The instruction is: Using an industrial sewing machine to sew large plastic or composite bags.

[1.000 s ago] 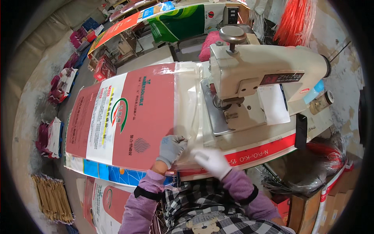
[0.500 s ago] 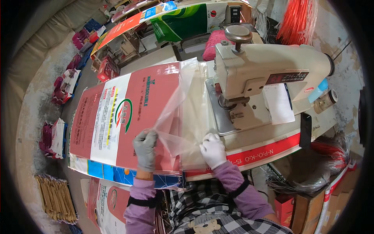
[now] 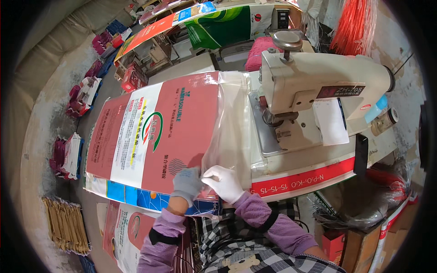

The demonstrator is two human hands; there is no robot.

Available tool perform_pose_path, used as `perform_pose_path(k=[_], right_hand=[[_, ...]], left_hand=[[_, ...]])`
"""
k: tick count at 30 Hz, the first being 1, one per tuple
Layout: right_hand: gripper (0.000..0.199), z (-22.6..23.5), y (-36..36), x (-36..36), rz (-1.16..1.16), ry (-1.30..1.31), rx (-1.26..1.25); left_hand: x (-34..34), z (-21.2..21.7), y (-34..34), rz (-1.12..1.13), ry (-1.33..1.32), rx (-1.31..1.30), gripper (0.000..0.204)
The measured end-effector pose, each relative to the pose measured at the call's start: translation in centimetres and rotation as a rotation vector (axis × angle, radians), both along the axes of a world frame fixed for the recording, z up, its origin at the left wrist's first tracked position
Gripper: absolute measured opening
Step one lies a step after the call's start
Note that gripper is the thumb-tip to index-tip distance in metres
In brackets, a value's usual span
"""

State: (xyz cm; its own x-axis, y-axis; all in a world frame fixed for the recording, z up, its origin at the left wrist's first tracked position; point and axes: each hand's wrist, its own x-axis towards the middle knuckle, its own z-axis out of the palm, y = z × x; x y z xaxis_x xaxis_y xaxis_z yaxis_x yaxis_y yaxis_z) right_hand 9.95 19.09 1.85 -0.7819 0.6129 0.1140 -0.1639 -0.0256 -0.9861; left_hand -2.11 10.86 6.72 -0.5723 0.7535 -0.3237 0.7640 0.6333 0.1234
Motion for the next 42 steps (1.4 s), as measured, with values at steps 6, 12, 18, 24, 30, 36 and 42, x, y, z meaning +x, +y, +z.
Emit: perform_pose_path(k=[6, 12, 18, 24, 30, 36, 42], right_hand=[[0.02, 0.6, -1.2, 0.6, 0.201, 0.076, 0.443], [0.026, 1.3, -6.0, -0.6, 1.026, 0.374, 0.79], [0.038, 0.8, 5.1, -1.1, -0.195, -0.172, 0.302], [0.067, 4.3, 6.8, 2.2, -1.075, -0.098, 0.593], [0.021, -0.4, 10.4, 2.8, -0.329, -0.093, 0.797], [0.031, 2.9, 12.4, 1.2, -0.199, -0.642, 1.018], [0.028, 9.5, 6.3, -0.4, 0.344, 0.2, 1.276]], left_hand=[[-0.8, 0.8, -3.8, 0.442, -0.677, 0.569, 0.021], [4.8, 5.1, -16.1, -0.058, 0.036, 0.202, 0.015], [10.3, 9.3, -26.6, 0.121, 0.281, 0.249, 0.033], [10.1, 8.0, -25.6, 0.252, 0.257, 0.527, 0.025], [9.7, 10.1, -21.2, 0.877, -0.002, 0.825, 0.028], [10.3, 9.9, -27.7, 0.272, 0.326, 0.312, 0.029], [6.2, 14.9, -18.6, 0.629, -0.298, 1.157, 0.053]])
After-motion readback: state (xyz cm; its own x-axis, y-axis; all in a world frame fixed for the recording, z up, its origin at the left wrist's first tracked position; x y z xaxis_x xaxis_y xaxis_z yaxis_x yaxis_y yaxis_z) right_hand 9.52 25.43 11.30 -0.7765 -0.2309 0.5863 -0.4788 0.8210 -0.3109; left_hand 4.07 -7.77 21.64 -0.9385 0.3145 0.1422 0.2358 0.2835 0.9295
